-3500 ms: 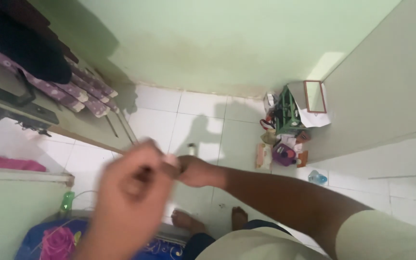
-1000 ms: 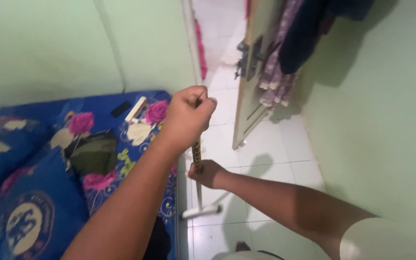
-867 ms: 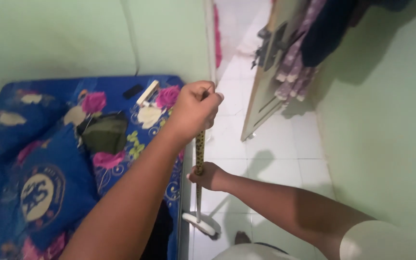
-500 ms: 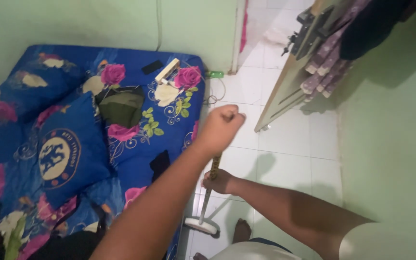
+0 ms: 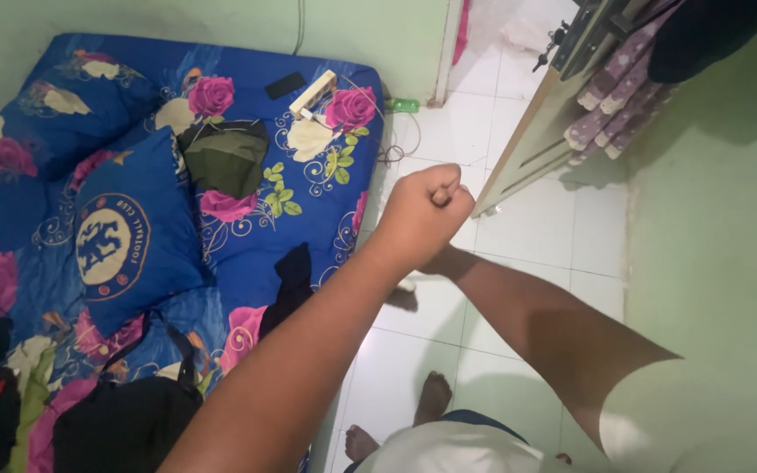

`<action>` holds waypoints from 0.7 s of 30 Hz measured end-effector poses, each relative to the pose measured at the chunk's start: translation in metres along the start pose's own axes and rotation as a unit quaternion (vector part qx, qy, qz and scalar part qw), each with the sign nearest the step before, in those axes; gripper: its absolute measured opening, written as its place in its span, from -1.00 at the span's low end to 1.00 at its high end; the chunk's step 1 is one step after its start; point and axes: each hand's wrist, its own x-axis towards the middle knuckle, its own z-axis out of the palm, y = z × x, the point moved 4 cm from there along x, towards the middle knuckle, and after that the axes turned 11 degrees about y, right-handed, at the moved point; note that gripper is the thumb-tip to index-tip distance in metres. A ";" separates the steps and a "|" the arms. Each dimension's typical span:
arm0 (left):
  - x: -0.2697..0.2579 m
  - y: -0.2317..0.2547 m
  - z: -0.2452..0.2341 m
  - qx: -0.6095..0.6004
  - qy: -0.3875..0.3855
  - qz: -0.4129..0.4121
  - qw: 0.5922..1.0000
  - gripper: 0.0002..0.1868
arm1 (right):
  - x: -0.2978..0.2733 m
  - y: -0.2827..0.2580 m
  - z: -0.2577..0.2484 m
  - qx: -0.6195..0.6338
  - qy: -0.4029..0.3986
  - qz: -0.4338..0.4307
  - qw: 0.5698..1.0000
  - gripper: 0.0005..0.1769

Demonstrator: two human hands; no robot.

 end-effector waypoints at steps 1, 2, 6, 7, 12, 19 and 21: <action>0.001 0.000 -0.002 -0.005 0.009 0.001 1.000 -0.69 | 0.002 -0.006 0.005 0.002 -0.017 0.024 1.000 -0.66; 0.002 0.000 -0.004 -0.011 0.016 0.006 1.000 -0.69 | 0.005 -0.015 0.009 0.001 -0.034 0.046 0.998 -0.66; 0.000 -0.008 -0.002 -0.022 0.011 0.026 0.999 -0.69 | 0.023 -0.003 -0.035 0.284 -0.078 0.067 0.953 -0.70; -0.001 -0.012 0.000 -0.015 0.004 0.031 0.999 -0.70 | 0.029 -0.004 -0.051 0.202 -0.096 0.025 0.974 -0.69; 0.007 -0.035 0.003 -0.041 -0.035 0.085 0.995 -0.75 | 0.046 -0.029 -0.076 -0.143 -0.154 -0.150 0.966 -0.65; 0.080 0.026 -0.015 0.000 0.044 0.064 0.997 -0.78 | 0.045 -0.105 -0.002 -0.533 0.103 -0.305 0.782 -0.66; 0.100 0.047 -0.011 -0.002 0.055 0.072 0.996 -0.80 | 0.039 -0.122 0.015 -0.654 0.132 -0.328 0.668 -0.64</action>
